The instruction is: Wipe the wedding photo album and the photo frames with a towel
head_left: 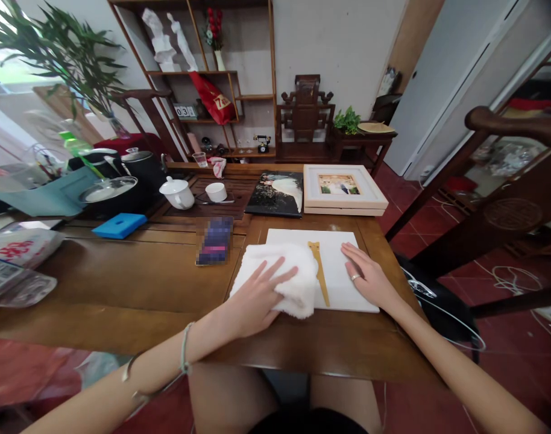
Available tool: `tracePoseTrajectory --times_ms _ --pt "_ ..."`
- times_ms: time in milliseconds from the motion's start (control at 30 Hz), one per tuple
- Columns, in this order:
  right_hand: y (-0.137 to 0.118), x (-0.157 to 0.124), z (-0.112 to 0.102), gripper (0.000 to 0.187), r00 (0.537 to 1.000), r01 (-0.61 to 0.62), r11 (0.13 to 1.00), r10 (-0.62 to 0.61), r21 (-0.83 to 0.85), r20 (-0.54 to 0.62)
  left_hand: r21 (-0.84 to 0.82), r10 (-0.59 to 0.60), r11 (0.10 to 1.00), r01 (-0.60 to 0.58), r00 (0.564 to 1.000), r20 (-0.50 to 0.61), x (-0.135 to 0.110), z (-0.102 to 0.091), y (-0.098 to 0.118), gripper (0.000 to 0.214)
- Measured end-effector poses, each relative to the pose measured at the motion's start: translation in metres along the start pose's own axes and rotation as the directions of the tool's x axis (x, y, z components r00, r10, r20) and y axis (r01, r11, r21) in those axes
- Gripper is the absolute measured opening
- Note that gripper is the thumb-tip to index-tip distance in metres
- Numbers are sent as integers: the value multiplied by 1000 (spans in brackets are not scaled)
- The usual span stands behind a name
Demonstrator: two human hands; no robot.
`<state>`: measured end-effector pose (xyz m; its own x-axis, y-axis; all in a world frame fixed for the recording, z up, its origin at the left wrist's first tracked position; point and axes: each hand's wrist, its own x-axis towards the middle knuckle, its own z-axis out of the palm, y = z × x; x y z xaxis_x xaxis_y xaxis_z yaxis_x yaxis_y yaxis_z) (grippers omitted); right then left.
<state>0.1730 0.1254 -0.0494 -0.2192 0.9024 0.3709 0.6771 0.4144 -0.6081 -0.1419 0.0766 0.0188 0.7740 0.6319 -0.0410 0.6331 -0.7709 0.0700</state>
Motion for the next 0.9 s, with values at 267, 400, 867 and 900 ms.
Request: tracePoseTrajectory --times_ms 267,400,867,900 --pt "1 1 -1 42 1000 9 1000 -9 -10 4 2 -152 988 153 982 -114 76 3 -55 30" --pt "0 2 -2 43 1000 17 1000 -16 -26 14 -16 -138 990 137 985 -107 80 7 -43 30" --pt "4 -1 2 43 999 35 999 -35 -34 3 2 30 1000 -30 998 -55 47 6 18 30" --pt "4 -1 2 43 999 38 999 -37 -34 4 20 -1 1000 2 998 -56 60 5 9 28"
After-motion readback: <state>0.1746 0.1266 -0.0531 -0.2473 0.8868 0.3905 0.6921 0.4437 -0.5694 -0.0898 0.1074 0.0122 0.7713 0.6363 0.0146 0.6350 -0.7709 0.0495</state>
